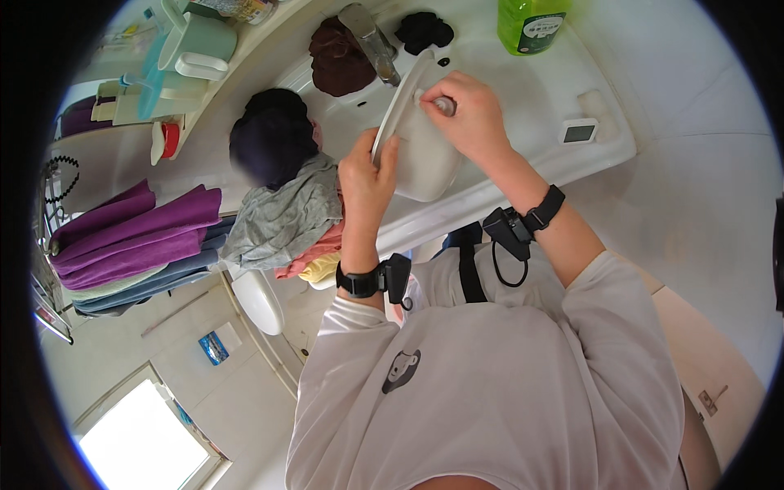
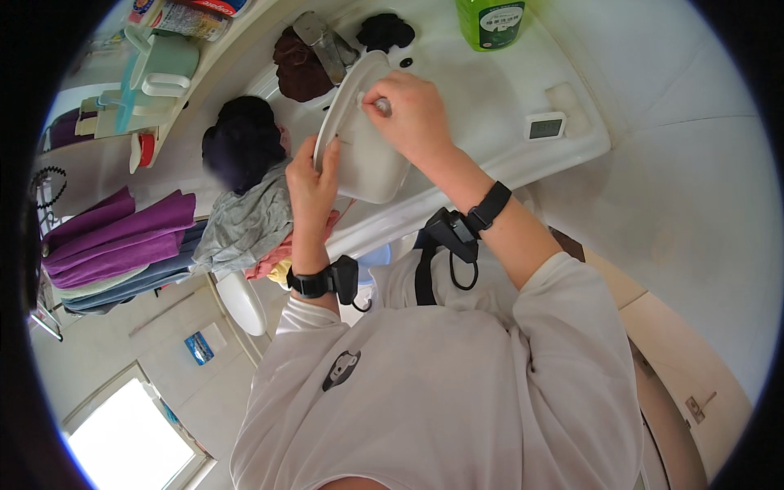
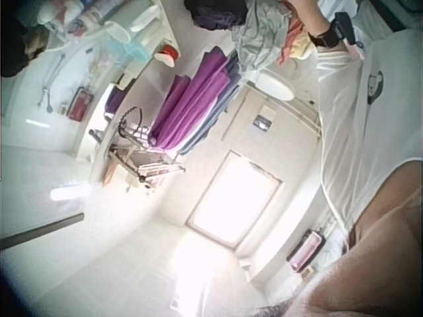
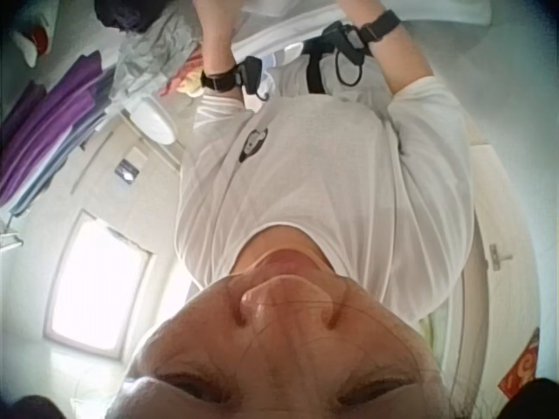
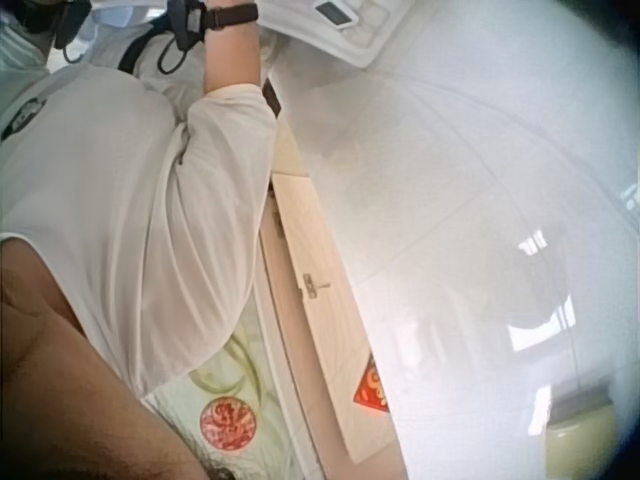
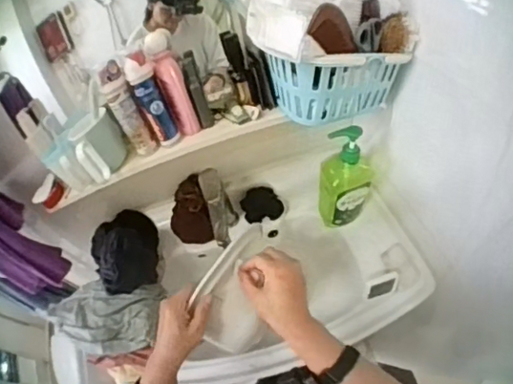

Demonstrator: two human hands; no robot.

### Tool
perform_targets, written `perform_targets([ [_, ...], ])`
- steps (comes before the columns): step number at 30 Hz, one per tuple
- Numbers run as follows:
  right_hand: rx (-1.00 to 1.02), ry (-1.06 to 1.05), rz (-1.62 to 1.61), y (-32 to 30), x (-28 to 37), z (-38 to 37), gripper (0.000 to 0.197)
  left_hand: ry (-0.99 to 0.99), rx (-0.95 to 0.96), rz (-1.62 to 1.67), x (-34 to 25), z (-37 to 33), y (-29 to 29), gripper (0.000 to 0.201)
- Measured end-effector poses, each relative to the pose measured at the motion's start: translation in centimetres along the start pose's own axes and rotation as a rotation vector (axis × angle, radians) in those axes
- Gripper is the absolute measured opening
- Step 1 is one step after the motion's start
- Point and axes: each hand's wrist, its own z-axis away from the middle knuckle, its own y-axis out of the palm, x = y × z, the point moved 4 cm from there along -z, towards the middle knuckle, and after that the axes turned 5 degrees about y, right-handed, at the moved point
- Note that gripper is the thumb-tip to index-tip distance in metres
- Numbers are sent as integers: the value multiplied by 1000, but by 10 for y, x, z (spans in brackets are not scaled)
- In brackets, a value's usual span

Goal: The person washes clothes in a basin, scrubs the exterior of the basin with a small brush, and then places the basin back into a larger container in a bathroom.

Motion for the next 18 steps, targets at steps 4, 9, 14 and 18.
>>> perform_targets([
  [4,-13,-66,37,-2,-7,5,7,-19,6,-84,4,-4,5,25],
  [9,-17,-14,-149,-15,-10,26,9,-67,-139,-30,7,-4,2,26],
  [14,150,-239,-156,-9,6,38,10,-61,-243,13,22,-6,2,28],
  [18,-22,-57,-147,-16,-9,18,11,-65,-293,50,22,-5,1,30],
])
